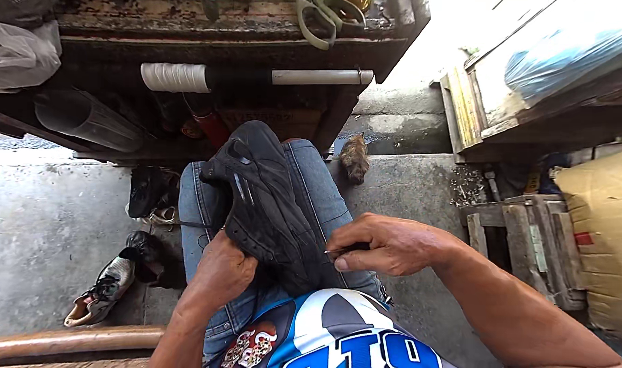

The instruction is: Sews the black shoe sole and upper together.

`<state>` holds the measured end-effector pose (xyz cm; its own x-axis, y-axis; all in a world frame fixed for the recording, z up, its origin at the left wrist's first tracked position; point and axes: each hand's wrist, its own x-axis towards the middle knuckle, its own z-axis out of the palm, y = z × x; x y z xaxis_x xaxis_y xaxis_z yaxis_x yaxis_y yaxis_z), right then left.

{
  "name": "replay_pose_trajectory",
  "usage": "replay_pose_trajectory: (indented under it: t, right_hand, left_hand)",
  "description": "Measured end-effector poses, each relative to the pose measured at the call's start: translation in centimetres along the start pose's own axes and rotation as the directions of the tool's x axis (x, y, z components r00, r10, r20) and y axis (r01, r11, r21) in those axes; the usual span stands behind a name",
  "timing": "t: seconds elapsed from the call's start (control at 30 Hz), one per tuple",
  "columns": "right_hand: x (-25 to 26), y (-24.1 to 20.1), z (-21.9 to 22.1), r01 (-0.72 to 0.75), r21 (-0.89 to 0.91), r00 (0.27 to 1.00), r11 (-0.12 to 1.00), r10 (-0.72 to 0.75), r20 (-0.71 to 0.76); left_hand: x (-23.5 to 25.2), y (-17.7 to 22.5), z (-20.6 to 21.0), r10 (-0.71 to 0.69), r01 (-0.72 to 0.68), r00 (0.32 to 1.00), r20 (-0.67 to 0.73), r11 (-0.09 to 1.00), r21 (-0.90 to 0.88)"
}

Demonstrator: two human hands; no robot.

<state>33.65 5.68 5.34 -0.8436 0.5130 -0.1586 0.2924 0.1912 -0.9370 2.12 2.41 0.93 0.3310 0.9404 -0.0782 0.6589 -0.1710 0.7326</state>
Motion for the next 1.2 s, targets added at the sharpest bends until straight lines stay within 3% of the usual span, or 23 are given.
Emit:
replay_pose_trajectory:
  t: [0.1, 0.17, 0.23, 0.27, 0.33, 0.4, 0.5, 0.6, 0.67, 0.77, 0.9, 1.0, 1.1, 1.2]
  right_hand:
    - [0.7, 0.5, 0.6, 0.117, 0.176, 0.987, 0.977, -0.095, -0.13]
    - [1.3, 0.5, 1.4, 0.141, 0.346, 0.99, 0.928, -0.127, -0.064]
    - [1.6, 0.7, 2.2, 0.091, 0.419, 0.984, 0.903, -0.147, 0.104]
    - [1.5, 0.8, 2.3, 0.053, 0.364, 0.976, 0.93, -0.125, 0.177]
    - [0.7, 0.7, 1.8, -0.049, 0.057, 0.977, 0.997, 0.036, 0.208]
    - [-0.6, -0.1, 1.0, -0.212, -0.214, 0.967, 0.954, 0.236, 0.094]
    - [-2.0, -1.1, 0.4, -0.338, -0.291, 0.941, 0.895, 0.318, -0.115]
    - [-1.5, -0.9, 1.4, -0.31, -0.299, 0.899, 0.902, 0.176, -0.401]
    - [0.0, 0.0, 2.7, -0.279, -0.384, 0.808, 0.88, -0.001, -0.589]
    - [1.5, 1.0, 3.9, -0.311, -0.475, 0.736, 0.823, -0.107, -0.668]
    - [1.9, 1.1, 4.4, -0.317, -0.37, 0.826, 0.873, 0.062, -0.56]
    - [1.3, 1.4, 4.4, -0.254, -0.242, 0.859, 0.937, 0.103, -0.502]
    - [-0.9, 0.5, 2.4, -0.006, 0.125, 0.901, 0.992, 0.06, -0.43]
    - [-4.1, -1.1, -0.8, 0.243, 0.375, 0.864, 0.895, -0.023, -0.504]
  left_hand:
    - [0.2, -0.3, -0.5, -0.041, 0.045, 0.997, 0.066, 0.997, -0.061]
    - [0.4, -0.5, -0.7, -0.067, 0.077, 0.996, 0.062, 0.981, -0.178]
    - [0.4, -0.3, -0.4, -0.084, 0.086, 0.996, 0.019, 0.964, -0.252]
    - [0.4, -0.2, -0.3, -0.093, 0.089, 0.996, 0.0, 0.957, -0.276]
    - [0.5, 0.0, -0.3, -0.107, 0.096, 0.994, -0.015, 0.939, -0.331]
    - [0.6, 0.0, -0.3, -0.084, 0.069, 0.996, -0.02, 0.915, -0.397]
    - [0.7, -0.3, -0.3, -0.035, 0.027, 0.999, -0.01, 0.889, -0.457]
    - [0.8, -0.5, -0.4, -0.009, 0.005, 1.0, -0.006, 0.879, -0.476]
    - [0.7, -0.6, -0.4, 0.009, -0.015, 1.0, -0.013, 0.873, -0.487]
    - [0.7, -0.6, -0.4, 0.036, -0.049, 0.999, -0.035, 0.869, -0.492]
    - [0.5, -0.5, -0.1, 0.025, -0.046, 0.998, -0.052, 0.886, -0.461]
    - [0.7, -0.4, -0.1, 0.031, -0.055, 0.998, -0.06, 0.891, -0.452]
    - [0.7, -0.3, -0.2, 0.006, -0.029, 0.999, -0.05, 0.879, -0.475]
    - [0.6, -0.4, -0.2, -0.031, 0.011, 0.999, -0.041, 0.902, -0.431]
